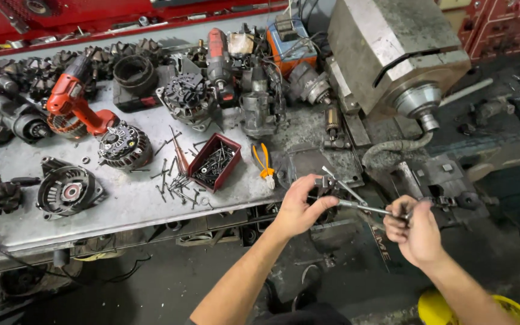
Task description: The person retrieves a T-handle wrench from a wall-mounted tool rack and moves to a workbench. They use the wrench to tighten a bolt on a small mechanical component held in a vise, then remove the component and place it on the workbench.
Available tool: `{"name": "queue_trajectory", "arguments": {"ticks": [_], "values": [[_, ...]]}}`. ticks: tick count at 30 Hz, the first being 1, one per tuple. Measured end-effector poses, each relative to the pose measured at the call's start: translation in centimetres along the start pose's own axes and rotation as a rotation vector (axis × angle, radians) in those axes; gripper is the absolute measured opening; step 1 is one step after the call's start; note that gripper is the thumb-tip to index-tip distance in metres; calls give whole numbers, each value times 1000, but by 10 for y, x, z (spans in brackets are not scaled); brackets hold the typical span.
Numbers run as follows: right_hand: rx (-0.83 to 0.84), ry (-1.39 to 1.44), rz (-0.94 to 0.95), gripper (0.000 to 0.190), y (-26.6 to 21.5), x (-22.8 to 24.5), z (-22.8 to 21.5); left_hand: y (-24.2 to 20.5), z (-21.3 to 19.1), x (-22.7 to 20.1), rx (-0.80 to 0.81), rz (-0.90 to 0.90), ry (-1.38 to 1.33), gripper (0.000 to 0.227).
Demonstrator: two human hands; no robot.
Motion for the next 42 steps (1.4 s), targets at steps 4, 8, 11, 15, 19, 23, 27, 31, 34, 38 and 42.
{"name": "queue_trajectory", "arguments": {"ticks": [4, 8, 11, 15, 19, 23, 27, 31, 34, 38, 42], "values": [[-148, 6, 408, 58, 13, 39, 47, -2, 3, 6, -19, 31, 31, 44], [-239, -143, 473, 56, 11, 43, 57, 1, -5, -5, 0, -29, 21, 43], [-257, -149, 459, 57, 8, 39, 52, -19, -17, -18, 96, -109, -108, 53], [-232, -79, 443, 59, 7, 36, 39, -80, -3, 112, -267, -325, -217, 45], [-138, 48, 403, 61, 10, 27, 31, -145, 24, 149, 215, -728, -32, 63], [-153, 74, 417, 62, 5, 23, 30, -162, 50, 170, 446, -692, 99, 91], [-180, 44, 402, 62, 8, 21, 31, -131, 55, 171, 451, -674, 136, 93], [-169, 57, 363, 63, 1, 19, 24, -126, 83, 181, 760, -642, 399, 83], [-166, 52, 361, 64, 1, 18, 32, -118, 78, 171, 682, -581, 510, 87], [-194, 22, 372, 64, -8, 23, 33, -125, 70, 132, 655, -705, 566, 68], [-182, 1, 361, 65, 0, 23, 32, -132, 48, 117, 577, -759, 704, 53]]}}
Point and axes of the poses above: each hand's wrist, its own y-axis towards the middle knuckle, its own z-axis out of the palm, x = y × z, the point moved 2 cm from there along y, towards the middle knuckle, and after that the axes turned 15 degrees about -z, right-handed, at the moved point
